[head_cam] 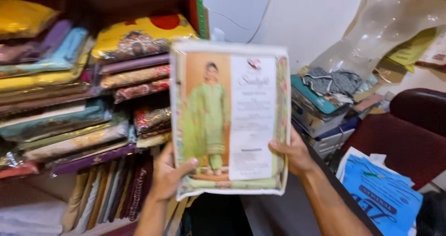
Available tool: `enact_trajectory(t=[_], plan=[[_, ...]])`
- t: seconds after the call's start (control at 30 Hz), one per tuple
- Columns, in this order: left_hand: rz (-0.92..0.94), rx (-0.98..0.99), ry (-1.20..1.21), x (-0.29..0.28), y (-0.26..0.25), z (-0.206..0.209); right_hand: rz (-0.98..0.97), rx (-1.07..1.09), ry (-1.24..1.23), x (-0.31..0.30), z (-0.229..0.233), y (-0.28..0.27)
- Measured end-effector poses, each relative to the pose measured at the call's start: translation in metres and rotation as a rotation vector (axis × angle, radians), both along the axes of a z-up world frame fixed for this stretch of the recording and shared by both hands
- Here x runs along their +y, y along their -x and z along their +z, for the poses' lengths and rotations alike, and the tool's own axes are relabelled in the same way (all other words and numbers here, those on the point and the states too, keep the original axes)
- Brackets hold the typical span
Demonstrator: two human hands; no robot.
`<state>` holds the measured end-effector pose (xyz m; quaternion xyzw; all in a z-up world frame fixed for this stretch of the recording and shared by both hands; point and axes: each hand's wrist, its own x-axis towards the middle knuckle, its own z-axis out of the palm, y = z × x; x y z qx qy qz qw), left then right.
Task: The person picks up several packaged garments one by one from a table and places them onto shelves.
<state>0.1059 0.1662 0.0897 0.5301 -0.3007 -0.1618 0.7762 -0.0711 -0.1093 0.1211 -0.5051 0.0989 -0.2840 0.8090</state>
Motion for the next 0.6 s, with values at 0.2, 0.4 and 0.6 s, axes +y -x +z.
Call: enact_trajectory(t=[0.2, 0.4, 0.6], plan=[[0.204, 0.006, 0.109, 0.058, -0.033, 0.094, 0.071, -0.011, 0.265, 0.053, 0.111, -0.080], [0.228, -0.011, 0.168, 0.086, -0.113, 0.220, 0.161, -0.060, 0.070, 0.045, 0.212, -0.184], [-0.030, -0.062, 0.410, 0.125, -0.125, 0.202, 0.272, -0.259, 0.304, 0.095, 0.219, -0.178]])
